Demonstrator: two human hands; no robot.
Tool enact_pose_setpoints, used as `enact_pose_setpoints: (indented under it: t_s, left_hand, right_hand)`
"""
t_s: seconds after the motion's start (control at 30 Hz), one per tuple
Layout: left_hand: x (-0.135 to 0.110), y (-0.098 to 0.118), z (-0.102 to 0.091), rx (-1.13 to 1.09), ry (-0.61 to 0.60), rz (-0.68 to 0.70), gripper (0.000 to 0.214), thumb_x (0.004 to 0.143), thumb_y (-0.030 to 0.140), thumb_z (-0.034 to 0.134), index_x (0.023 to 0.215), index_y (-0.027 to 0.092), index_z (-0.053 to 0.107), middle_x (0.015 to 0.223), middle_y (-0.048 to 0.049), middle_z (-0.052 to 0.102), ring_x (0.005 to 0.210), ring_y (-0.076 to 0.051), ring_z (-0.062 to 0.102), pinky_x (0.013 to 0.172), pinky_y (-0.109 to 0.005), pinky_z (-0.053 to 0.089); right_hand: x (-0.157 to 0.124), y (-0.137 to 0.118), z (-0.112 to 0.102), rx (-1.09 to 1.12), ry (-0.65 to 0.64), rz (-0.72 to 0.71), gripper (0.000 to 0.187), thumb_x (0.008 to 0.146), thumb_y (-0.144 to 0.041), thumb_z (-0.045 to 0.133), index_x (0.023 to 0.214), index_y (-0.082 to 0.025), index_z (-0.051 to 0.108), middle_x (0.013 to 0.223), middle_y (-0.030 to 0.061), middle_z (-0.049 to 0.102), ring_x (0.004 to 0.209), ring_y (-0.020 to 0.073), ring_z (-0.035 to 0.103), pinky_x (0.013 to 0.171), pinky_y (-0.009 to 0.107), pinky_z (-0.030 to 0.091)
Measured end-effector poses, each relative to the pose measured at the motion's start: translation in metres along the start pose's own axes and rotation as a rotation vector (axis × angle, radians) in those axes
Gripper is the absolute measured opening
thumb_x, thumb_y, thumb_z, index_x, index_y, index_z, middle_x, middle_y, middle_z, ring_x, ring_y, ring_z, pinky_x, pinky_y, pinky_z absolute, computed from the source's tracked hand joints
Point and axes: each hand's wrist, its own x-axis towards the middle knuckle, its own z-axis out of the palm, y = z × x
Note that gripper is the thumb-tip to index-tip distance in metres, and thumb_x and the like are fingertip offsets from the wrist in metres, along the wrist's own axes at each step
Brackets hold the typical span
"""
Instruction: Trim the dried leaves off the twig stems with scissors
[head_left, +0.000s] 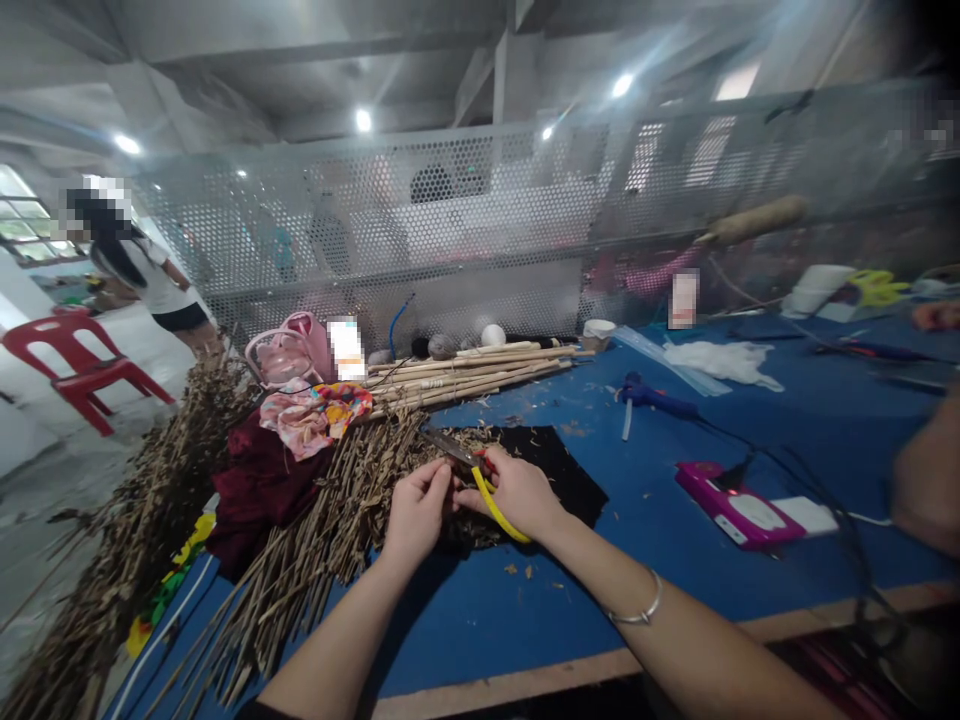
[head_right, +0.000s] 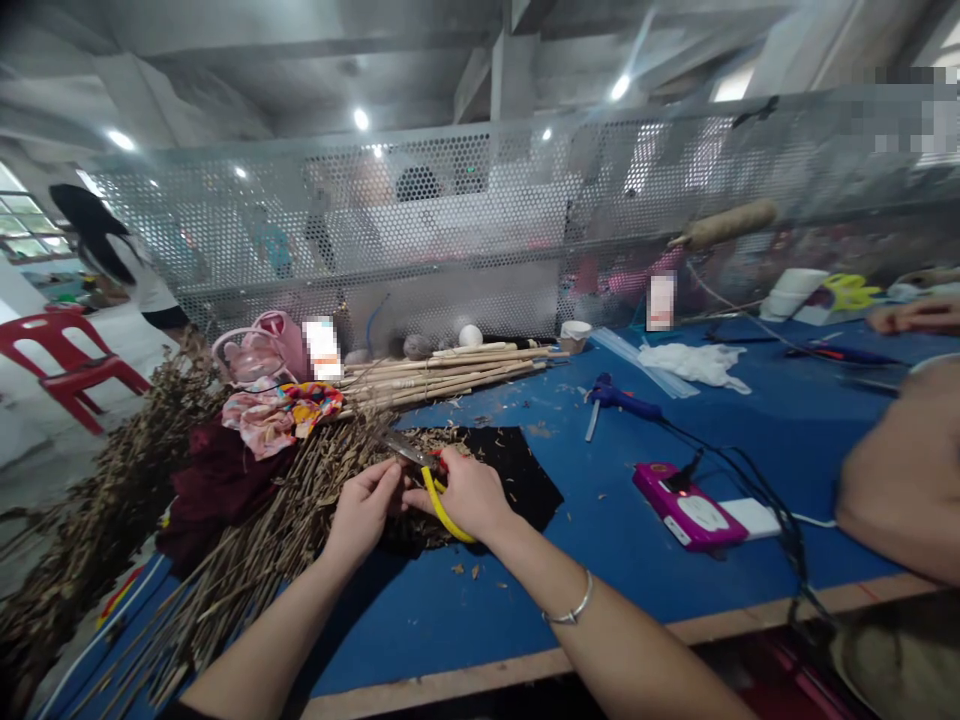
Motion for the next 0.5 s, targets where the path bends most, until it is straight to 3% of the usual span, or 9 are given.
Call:
enact_pose_setpoints:
  t_s: [0.27, 0.5]
  left_hand:
    - [-0.0003, 0.0008, -0.0033, 0.187, 0.002, 0.120, 0.029, 0.074, 0.037, 0.057, 0.082, 0.014, 0.071, 0.076, -0.0045, 0.068, 0.070, -0.017, 0.057, 0.067, -0.024, 0.044]
    - [-0.0022, 0.0022, -0.0017, 0.212, -0.007, 0.131, 0.029, 0.074, 0.039, 0.056, 0.078, 0.014, 0.072, 0.076, -0.0040, 0.069, 0.071, -0.017, 0.057, 0.068, -0.024, 0.043]
  right_hand:
    - [-0.0035, -0.0023, 0.0041, 0.069, 0.023, -0.087, 0.053, 0.061, -0.053, 0.068, 0.097, -0.019, 0.048, 0.086, 0.0048, 0.058, 0.080, 0.0195, 0.056, 0.065, 0.026, 0.037]
    - [-0.0031, -0.0023, 0.0075, 0.065, 0.056, -0.137, 0.054, 0.063, -0.056, 0.065, 0.096, -0.017, 0.048, 0.088, 0.0074, 0.056, 0.083, 0.0214, 0.054, 0.070, 0.030, 0.038]
